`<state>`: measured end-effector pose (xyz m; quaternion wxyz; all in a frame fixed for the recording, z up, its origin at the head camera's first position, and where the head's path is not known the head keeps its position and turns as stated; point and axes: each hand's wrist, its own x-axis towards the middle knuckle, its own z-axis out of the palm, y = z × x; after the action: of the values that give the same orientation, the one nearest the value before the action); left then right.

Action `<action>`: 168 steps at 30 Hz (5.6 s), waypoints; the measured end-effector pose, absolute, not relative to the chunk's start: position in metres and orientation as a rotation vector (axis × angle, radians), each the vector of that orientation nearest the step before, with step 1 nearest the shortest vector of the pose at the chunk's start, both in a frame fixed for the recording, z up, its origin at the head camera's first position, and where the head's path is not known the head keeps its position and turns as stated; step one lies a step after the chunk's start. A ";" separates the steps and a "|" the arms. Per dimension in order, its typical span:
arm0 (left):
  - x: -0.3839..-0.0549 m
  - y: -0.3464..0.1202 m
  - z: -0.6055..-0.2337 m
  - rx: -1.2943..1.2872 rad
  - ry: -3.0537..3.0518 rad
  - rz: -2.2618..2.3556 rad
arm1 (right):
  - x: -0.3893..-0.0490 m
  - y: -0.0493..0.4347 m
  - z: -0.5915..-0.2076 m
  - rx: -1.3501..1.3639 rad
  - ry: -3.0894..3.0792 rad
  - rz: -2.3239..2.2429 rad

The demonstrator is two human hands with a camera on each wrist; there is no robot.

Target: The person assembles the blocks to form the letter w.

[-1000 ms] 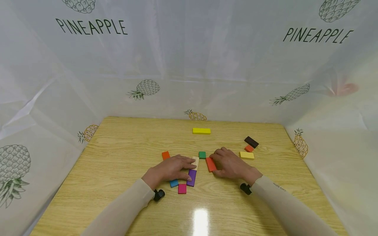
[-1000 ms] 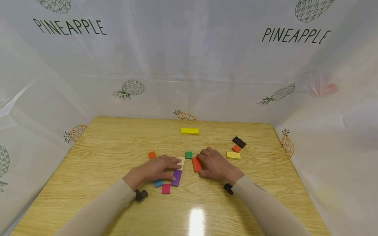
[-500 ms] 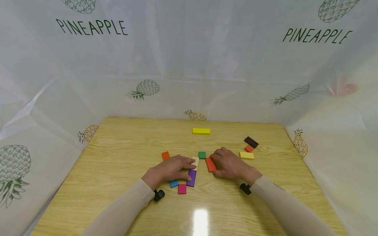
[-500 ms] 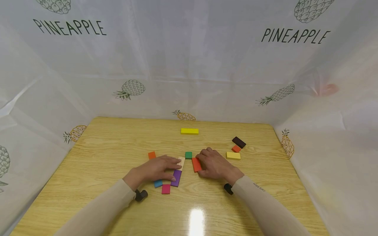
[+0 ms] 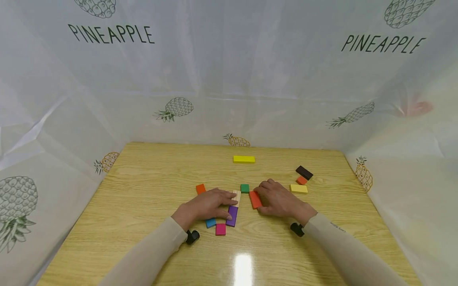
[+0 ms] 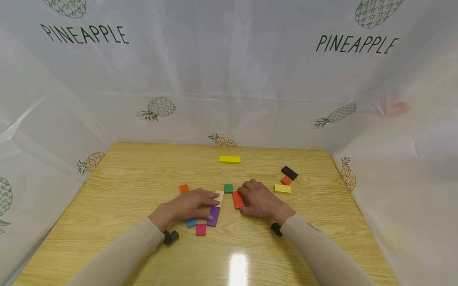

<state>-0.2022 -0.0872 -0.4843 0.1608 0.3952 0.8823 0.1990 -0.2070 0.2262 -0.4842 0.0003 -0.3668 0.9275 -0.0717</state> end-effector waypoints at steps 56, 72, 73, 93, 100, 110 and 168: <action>-0.201 -0.087 -0.486 1.143 2.511 0.594 | -0.197 0.349 -0.489 -0.740 3.324 -0.077; -0.201 -0.087 -0.485 1.137 2.519 0.583 | -0.194 0.350 -0.490 -0.646 3.341 -0.089; -0.201 -0.087 -0.485 1.136 2.518 0.581 | -0.194 0.350 -0.489 -0.611 3.340 -0.107; -0.201 -0.087 -0.484 1.148 2.509 0.597 | -0.195 0.341 -0.490 -0.755 3.302 -0.242; -0.201 -0.088 -0.483 1.142 2.506 0.605 | -0.193 0.339 -0.486 -0.378 3.293 -0.222; -0.201 -0.087 -0.484 1.150 2.507 0.611 | -0.197 0.340 -0.491 -0.326 3.290 -0.143; -0.203 -0.086 -0.485 1.174 2.525 0.574 | -0.150 0.257 -0.493 -1.399 3.033 -0.166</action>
<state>-0.2033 -0.0863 -0.4847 0.1487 0.4085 0.8782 0.1996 -0.1496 0.2569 -0.4928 -0.1011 -0.4162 0.9023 -0.0495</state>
